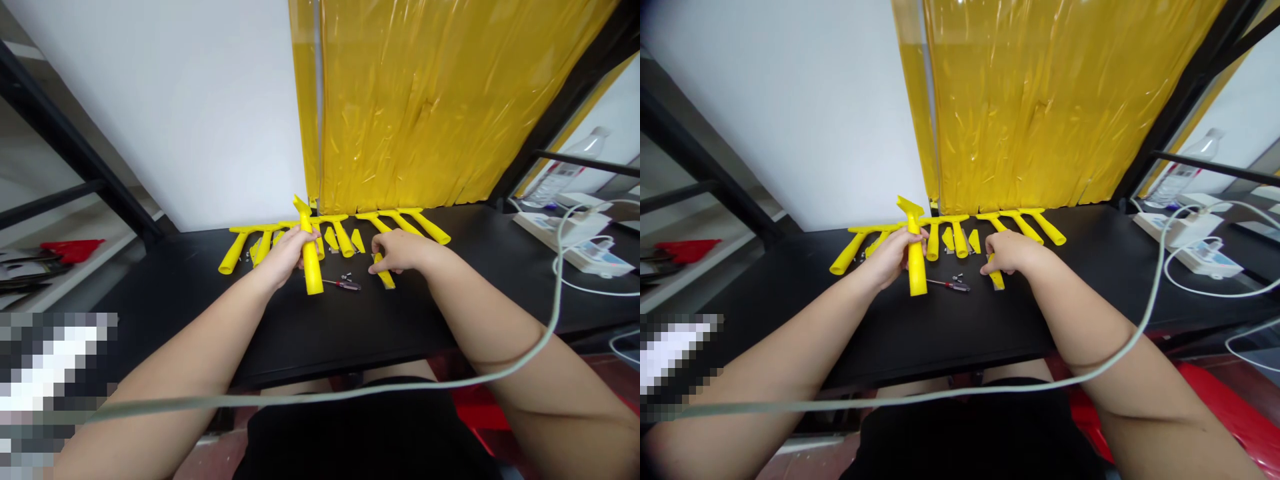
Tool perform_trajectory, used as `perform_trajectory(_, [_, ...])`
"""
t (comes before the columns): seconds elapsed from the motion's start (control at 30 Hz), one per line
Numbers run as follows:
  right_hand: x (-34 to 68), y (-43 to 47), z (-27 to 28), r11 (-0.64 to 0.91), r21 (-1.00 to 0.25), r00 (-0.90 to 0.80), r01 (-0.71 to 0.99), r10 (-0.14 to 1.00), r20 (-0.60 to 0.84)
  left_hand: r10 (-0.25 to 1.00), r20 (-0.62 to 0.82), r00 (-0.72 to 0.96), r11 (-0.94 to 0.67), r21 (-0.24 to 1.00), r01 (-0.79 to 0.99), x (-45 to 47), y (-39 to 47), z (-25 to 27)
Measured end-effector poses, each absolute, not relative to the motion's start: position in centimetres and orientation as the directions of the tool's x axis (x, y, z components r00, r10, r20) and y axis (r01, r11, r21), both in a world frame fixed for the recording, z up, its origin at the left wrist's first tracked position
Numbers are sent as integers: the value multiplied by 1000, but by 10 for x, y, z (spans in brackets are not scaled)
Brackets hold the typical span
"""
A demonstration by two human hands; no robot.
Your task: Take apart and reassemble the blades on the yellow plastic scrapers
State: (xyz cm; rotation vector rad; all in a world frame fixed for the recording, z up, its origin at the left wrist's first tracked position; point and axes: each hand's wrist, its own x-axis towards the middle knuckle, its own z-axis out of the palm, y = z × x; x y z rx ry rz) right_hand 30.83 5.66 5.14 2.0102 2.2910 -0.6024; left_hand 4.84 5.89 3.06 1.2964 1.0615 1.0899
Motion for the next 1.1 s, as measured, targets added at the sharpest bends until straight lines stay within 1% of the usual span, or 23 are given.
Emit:
perform_trajectory(0.13, [306, 55, 52, 115, -327, -214, 938, 934, -287, 984, 31, 178, -30, 1000, -9, 48, 60, 29])
perform_trajectory(0.23, [312, 56, 52, 95, -361, -207, 928, 935, -288, 981, 55, 187, -49, 998, -41, 48, 59, 30])
perform_trajectory(0.33, [320, 59, 52, 88, -363, -196, 928, 942, -273, 968, 29, 251, -10, 997, -78, 46, 58, 31])
perform_trajectory(0.43, [327, 63, 54, 153, -381, -241, 912, 951, -195, 934, -49, 353, 80, 994, -75, 44, 57, 34])
perform_trajectory(0.5, [332, 65, 55, 216, -435, -297, 874, 946, -127, 913, -74, 400, 106, 993, -59, 41, 56, 36])
perform_trajectory(0.57, [336, 66, 56, 275, -499, -372, 822, 922, -105, 904, -81, 419, 97, 995, -17, 39, 56, 37])
perform_trajectory(0.63, [338, 66, 55, 295, -552, -441, 780, 885, -150, 907, -84, 413, 72, 996, 45, 37, 55, 39])
perform_trajectory(0.7, [337, 64, 53, 276, -584, -483, 763, 844, -232, 908, -88, 409, 52, 994, 97, 36, 54, 40])
perform_trajectory(0.8, [330, 60, 51, 220, -620, -515, 753, 783, -348, 903, -100, 417, 51, 991, 127, 36, 52, 41])
perform_trajectory(0.87, [325, 58, 51, 195, -640, -525, 743, 764, -376, 900, -107, 421, 56, 990, 132, 37, 52, 41])
perform_trajectory(0.93, [324, 58, 51, 193, -614, -489, 766, 794, -361, 904, -117, 412, 64, 988, 141, 37, 51, 41])
perform_trajectory(1.0, [325, 61, 50, 191, -528, -404, 827, 855, -324, 910, -124, 395, 68, 986, 154, 38, 52, 41])
perform_trajectory(1.07, [327, 65, 48, 151, -445, -303, 883, 907, -293, 915, -127, 383, 65, 983, 171, 38, 53, 40])
perform_trajectory(1.1, [327, 66, 47, 120, -423, -260, 898, 921, -290, 914, -130, 384, 63, 981, 182, 38, 54, 40])
